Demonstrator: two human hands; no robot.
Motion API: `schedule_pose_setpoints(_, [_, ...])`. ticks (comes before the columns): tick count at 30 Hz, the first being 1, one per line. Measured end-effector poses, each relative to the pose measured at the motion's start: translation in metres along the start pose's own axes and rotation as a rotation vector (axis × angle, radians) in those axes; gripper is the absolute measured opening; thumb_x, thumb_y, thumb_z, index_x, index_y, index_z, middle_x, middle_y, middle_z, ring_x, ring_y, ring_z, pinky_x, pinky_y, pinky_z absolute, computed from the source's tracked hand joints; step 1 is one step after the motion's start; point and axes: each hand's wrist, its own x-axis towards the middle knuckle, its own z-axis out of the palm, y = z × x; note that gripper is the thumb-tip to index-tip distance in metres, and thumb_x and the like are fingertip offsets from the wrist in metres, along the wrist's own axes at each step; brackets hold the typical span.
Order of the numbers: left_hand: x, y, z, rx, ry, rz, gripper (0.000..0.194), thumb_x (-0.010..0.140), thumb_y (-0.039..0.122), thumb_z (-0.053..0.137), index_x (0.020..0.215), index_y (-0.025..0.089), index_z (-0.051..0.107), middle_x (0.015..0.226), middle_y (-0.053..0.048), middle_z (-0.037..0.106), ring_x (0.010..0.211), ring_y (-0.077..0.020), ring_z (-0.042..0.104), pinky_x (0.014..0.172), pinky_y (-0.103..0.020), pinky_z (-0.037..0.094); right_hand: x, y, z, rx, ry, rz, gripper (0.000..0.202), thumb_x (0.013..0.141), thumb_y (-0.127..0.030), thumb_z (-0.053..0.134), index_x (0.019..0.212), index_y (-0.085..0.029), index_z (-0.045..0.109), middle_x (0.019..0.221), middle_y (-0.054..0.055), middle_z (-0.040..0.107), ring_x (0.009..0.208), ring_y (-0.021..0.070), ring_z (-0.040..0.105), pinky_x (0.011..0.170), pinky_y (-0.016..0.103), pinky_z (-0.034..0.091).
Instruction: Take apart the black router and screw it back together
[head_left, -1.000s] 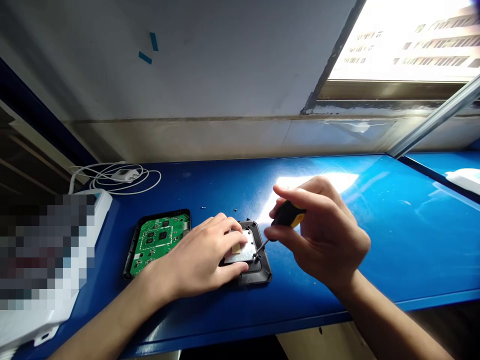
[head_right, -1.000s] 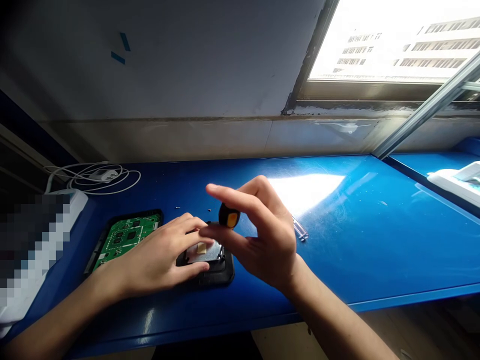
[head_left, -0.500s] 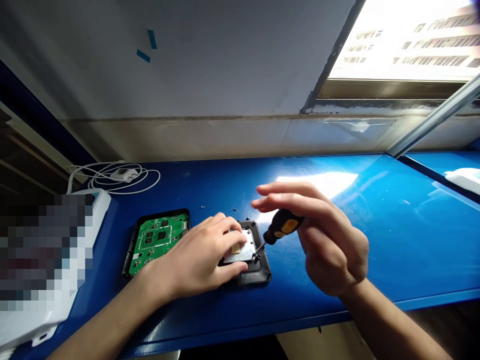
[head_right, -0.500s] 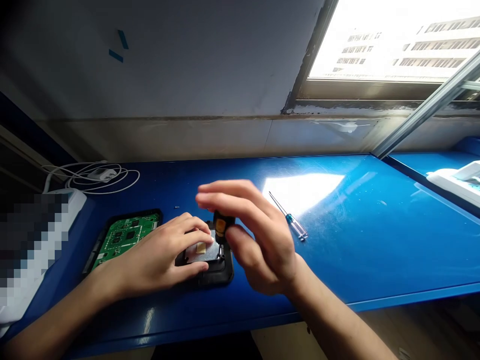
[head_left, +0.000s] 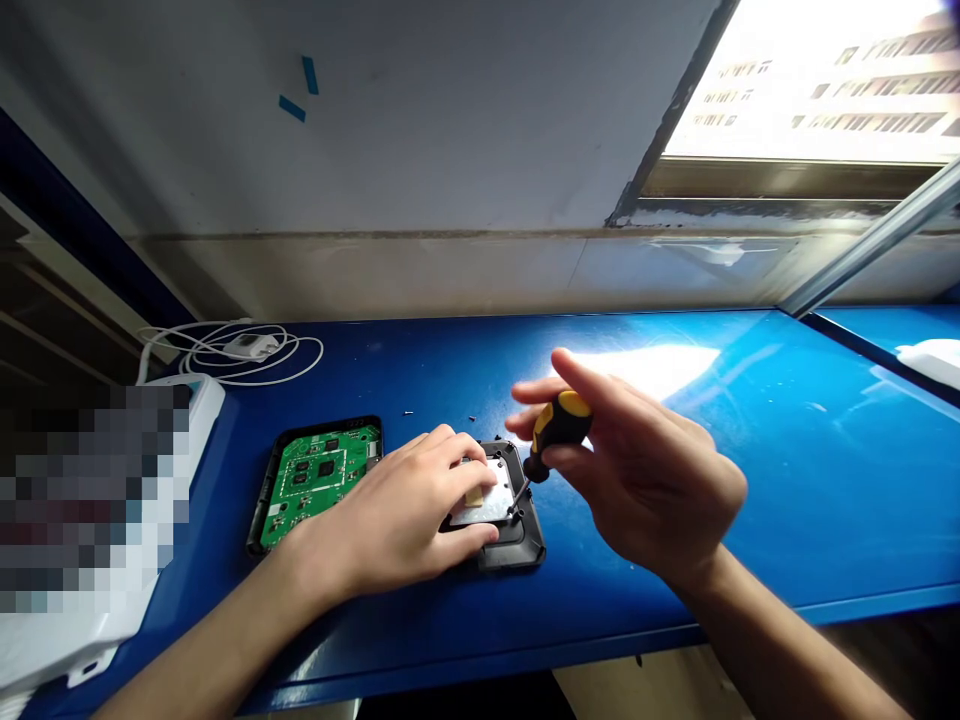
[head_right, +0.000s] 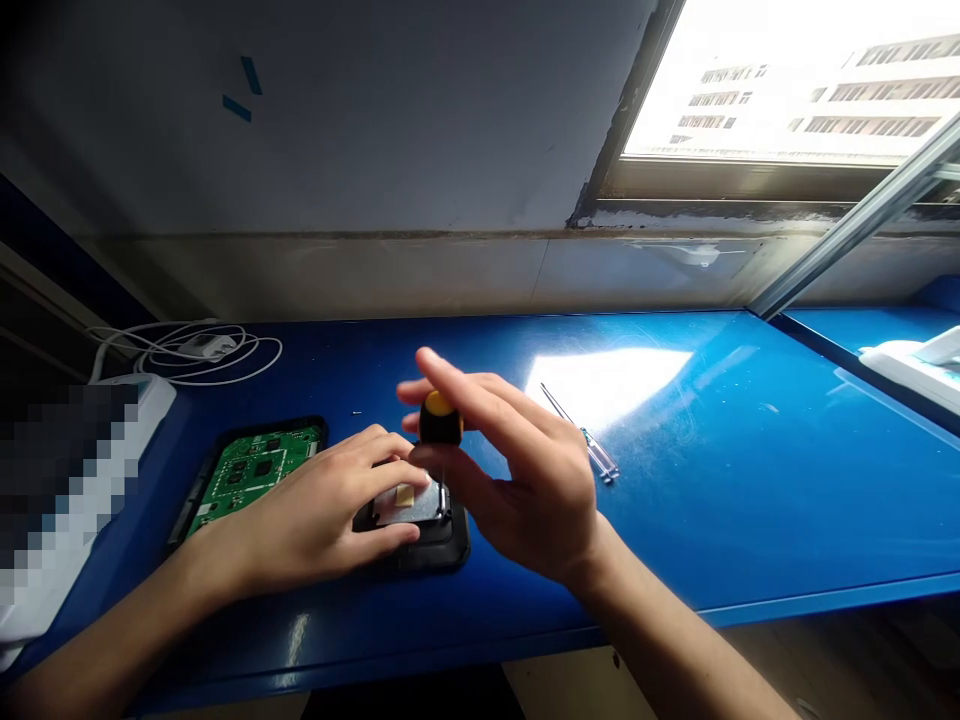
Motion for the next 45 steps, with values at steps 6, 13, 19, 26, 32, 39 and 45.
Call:
schedule_pose_setpoints(6, [-0.0013, -0.0004, 0.0003, -0.003, -0.003, -0.004, 0.019, 0.093, 0.033, 0.074, 0.107, 0.023, 0.066, 0.115, -0.004, 0.063, 0.1, -0.024, 0.057, 0.085, -0.038, 0.051, -0.0015, 0.0021, -0.0006, -0.115, 0.072, -0.074, 0.034, 0.1, -0.033, 0.062, 0.132, -0.031, 0.07, 0.106, 0.008, 0.062, 0.086, 0.0212, 0.067, 0.068, 0.04, 0.064])
schedule_pose_setpoints(13, [0.0005, -0.0004, -0.001, 0.005, -0.006, 0.0, 0.015, 0.093, 0.032, 0.074, 0.101, 0.022, 0.066, 0.11, -0.004, 0.064, 0.1, -0.0246, 0.057, 0.084, -0.038, 0.05, -0.0029, 0.0038, 0.0015, -0.131, 0.097, -0.109, 0.059, 0.084, -0.02, 0.083, 0.139, -0.032, 0.065, 0.09, 0.004, 0.067, 0.075, 0.0192, 0.066, 0.062, 0.036, 0.062])
schedule_pose_setpoints(19, [0.0008, -0.0009, -0.0002, 0.007, -0.01, 0.0, 0.022, 0.093, 0.034, 0.074, 0.111, 0.023, 0.067, 0.115, -0.004, 0.064, 0.101, -0.025, 0.057, 0.086, -0.039, 0.05, 0.0001, 0.0005, -0.001, -0.111, 0.032, -0.072, 0.044, 0.103, -0.016, 0.048, 0.143, -0.027, 0.062, 0.118, 0.009, 0.066, 0.096, 0.0213, 0.072, 0.073, 0.039, 0.066])
schedule_pose_setpoints(26, [-0.0013, -0.0012, 0.001, 0.007, -0.002, -0.011, 0.018, 0.094, 0.035, 0.073, 0.105, 0.024, 0.066, 0.113, -0.003, 0.064, 0.1, -0.0244, 0.057, 0.084, -0.039, 0.05, 0.0017, 0.0016, -0.0015, -0.143, 0.111, -0.148, 0.032, 0.089, -0.026, 0.078, 0.121, -0.027, 0.076, 0.092, 0.004, 0.061, 0.077, 0.0166, 0.066, 0.059, 0.031, 0.06])
schedule_pose_setpoints(32, [-0.0003, -0.0008, 0.0003, 0.011, -0.017, 0.001, 0.018, 0.093, 0.033, 0.074, 0.105, 0.022, 0.066, 0.112, -0.003, 0.064, 0.1, -0.0247, 0.056, 0.084, -0.039, 0.05, -0.0047, 0.0055, 0.0005, -0.033, 0.019, 0.014, 0.055, 0.096, -0.015, 0.064, 0.148, -0.032, 0.054, 0.11, 0.006, 0.072, 0.088, 0.0205, 0.073, 0.071, 0.037, 0.066])
schedule_pose_setpoints(39, [-0.0001, -0.0021, 0.0008, 0.007, -0.012, -0.002, 0.018, 0.093, 0.033, 0.073, 0.106, 0.023, 0.066, 0.115, -0.003, 0.063, 0.101, -0.0244, 0.056, 0.085, -0.039, 0.05, 0.0, 0.0032, -0.0013, -0.084, 0.044, -0.102, 0.034, 0.101, -0.021, 0.057, 0.133, -0.024, 0.069, 0.105, 0.009, 0.069, 0.088, 0.0211, 0.071, 0.068, 0.037, 0.063])
schedule_pose_setpoints(45, [0.0001, -0.0013, 0.0008, 0.019, -0.006, -0.003, 0.017, 0.093, 0.034, 0.074, 0.104, 0.022, 0.067, 0.108, -0.003, 0.063, 0.097, -0.0238, 0.056, 0.083, -0.039, 0.05, 0.0049, 0.0003, -0.0047, -0.143, 0.066, -0.114, 0.049, 0.085, -0.015, 0.081, 0.131, -0.028, 0.072, 0.088, 0.003, 0.066, 0.076, 0.0176, 0.068, 0.063, 0.032, 0.062])
